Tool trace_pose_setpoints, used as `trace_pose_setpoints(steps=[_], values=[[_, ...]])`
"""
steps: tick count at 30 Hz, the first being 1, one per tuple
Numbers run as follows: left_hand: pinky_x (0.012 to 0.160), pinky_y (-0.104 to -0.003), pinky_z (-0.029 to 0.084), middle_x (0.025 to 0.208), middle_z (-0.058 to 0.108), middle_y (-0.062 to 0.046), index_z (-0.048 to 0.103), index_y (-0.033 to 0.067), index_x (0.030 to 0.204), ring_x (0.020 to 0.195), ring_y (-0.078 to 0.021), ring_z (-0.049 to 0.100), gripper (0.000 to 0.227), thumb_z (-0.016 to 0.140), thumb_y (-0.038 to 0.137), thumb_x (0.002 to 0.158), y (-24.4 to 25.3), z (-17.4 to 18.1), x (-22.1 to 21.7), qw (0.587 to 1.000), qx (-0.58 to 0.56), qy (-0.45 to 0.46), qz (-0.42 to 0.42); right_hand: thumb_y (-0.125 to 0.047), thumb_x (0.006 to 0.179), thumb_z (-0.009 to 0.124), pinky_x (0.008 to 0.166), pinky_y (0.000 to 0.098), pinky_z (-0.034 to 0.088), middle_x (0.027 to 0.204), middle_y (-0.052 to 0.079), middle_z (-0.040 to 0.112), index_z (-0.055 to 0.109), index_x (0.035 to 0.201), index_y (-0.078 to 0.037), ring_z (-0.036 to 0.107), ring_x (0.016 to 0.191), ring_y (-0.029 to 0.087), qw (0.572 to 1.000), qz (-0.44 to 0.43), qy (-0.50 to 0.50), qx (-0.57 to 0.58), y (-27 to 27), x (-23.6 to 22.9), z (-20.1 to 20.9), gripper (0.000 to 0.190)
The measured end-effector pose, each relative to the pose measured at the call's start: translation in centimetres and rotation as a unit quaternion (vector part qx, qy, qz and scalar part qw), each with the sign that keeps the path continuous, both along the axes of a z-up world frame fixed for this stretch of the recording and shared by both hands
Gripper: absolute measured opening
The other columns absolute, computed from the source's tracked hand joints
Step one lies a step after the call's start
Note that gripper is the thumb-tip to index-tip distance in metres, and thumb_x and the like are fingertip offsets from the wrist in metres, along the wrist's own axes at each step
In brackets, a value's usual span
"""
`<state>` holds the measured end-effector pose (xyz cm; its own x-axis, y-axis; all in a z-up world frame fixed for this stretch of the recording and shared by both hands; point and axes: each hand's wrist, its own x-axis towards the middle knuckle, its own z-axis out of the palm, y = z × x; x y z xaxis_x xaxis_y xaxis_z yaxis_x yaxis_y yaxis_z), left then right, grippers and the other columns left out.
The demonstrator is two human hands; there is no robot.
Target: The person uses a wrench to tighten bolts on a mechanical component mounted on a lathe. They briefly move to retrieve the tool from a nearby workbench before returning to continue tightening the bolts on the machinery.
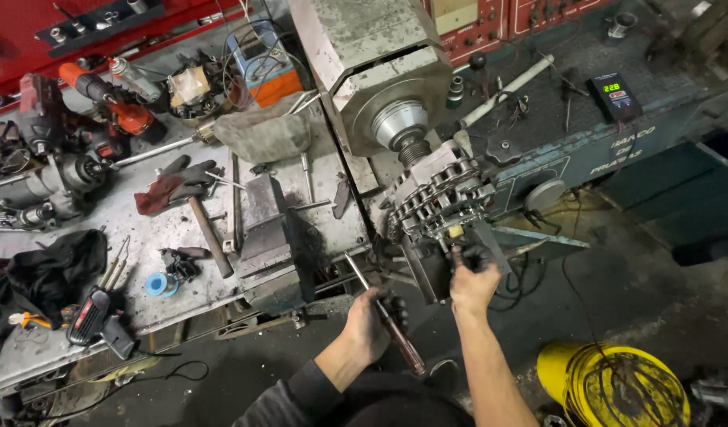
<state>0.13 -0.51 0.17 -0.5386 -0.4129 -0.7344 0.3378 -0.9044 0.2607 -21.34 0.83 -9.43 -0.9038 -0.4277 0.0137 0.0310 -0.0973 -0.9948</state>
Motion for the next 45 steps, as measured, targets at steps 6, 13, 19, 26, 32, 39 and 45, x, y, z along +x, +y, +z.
trace_pose_setpoints(steps=[6, 13, 19, 26, 32, 39, 45], values=[[0.071, -0.041, 0.050, 0.078, 0.066, -0.008, 0.061, 0.0136, 0.080, 0.073, -0.0255, 0.060, 0.025, 0.052, 0.033, 0.092, -0.3, -0.5, 0.4, 0.999, -0.005, -0.033, -0.001, 0.006, 0.089, 0.077, 0.064, 0.0283, 0.051, 0.079, 0.002, 0.065, 0.059, 0.083, -0.004, 0.063, 0.068, 0.012, 0.999, 0.017, -0.029, -0.010, 0.0, 0.2, 1.8, 0.021], [0.068, -0.040, 0.049, 0.076, 0.066, -0.008, 0.059, 0.0124, 0.080, 0.071, -0.0249, 0.061, 0.024, 0.054, 0.031, 0.092, -0.1, -0.6, 0.4, 0.999, -0.020, -0.041, -0.008, 0.000, 0.087, 0.077, 0.048, 0.0282, 0.046, 0.074, 0.002, 0.066, 0.061, 0.087, -0.008, 0.061, 0.056, 0.013, 0.994, 0.004, -0.108, 0.029, -0.2, 1.0, 5.6, 0.018], [0.066, -0.038, 0.049, 0.075, 0.065, -0.007, 0.060, 0.0116, 0.080, 0.069, -0.0228, 0.060, 0.020, 0.057, 0.028, 0.092, 1.4, 0.8, -1.1, 0.995, -0.049, -0.055, -0.061, 0.001, 0.085, 0.082, 0.047, 0.0289, 0.043, 0.078, 0.003, 0.066, 0.064, 0.090, -0.004, 0.057, 0.056, 0.014, 0.988, -0.007, -0.153, -0.007, -0.2, 0.1, 3.8, 0.020], [0.059, -0.033, 0.049, 0.076, 0.065, -0.009, 0.065, 0.0025, 0.092, 0.063, -0.0194, 0.060, 0.015, 0.065, 0.017, 0.091, 4.0, 0.3, -4.3, 0.966, -0.194, -0.044, -0.164, -0.001, 0.087, 0.076, 0.057, 0.0301, 0.046, 0.088, 0.002, 0.069, 0.070, 0.101, -0.004, 0.057, 0.067, 0.012, 0.991, 0.031, -0.117, 0.054, 0.7, -1.3, 3.9, 0.015], [0.053, -0.034, 0.044, 0.069, 0.055, -0.001, 0.065, 0.0154, 0.099, 0.054, -0.0179, 0.050, 0.021, 0.062, 0.036, 0.095, 5.0, 4.2, -8.3, 0.976, -0.096, -0.069, -0.183, -0.024, 0.088, 0.080, 0.084, 0.0291, 0.053, 0.105, 0.005, 0.075, 0.071, 0.115, 0.000, 0.067, 0.094, 0.015, 0.981, 0.134, -0.050, 0.130, 7.9, -2.3, 4.4, 0.038], [0.048, -0.036, 0.044, 0.068, 0.050, -0.002, 0.053, 0.0132, 0.091, 0.053, -0.0196, 0.050, 0.046, 0.058, 0.057, 0.102, 5.9, -1.8, -13.3, 0.989, -0.057, -0.008, -0.138, -0.038, 0.091, 0.077, 0.087, 0.0404, 0.050, 0.113, 0.012, 0.070, 0.052, 0.138, -0.001, 0.064, 0.100, 0.025, 0.898, 0.134, -0.361, 0.212, 18.3, 0.5, 0.0, 0.065], [0.054, -0.038, 0.048, 0.082, 0.064, 0.000, 0.056, 0.0165, 0.105, 0.061, -0.0169, 0.052, 0.033, 0.047, 0.048, 0.105, 6.4, 1.7, -14.6, 0.977, -0.119, -0.106, -0.143, -0.033, 0.097, 0.066, 0.090, 0.0359, 0.047, 0.116, 0.014, 0.075, 0.065, 0.135, 0.000, 0.061, 0.101, 0.021, 0.936, 0.244, -0.162, 0.196, 20.9, 2.8, 2.9, 0.051]])
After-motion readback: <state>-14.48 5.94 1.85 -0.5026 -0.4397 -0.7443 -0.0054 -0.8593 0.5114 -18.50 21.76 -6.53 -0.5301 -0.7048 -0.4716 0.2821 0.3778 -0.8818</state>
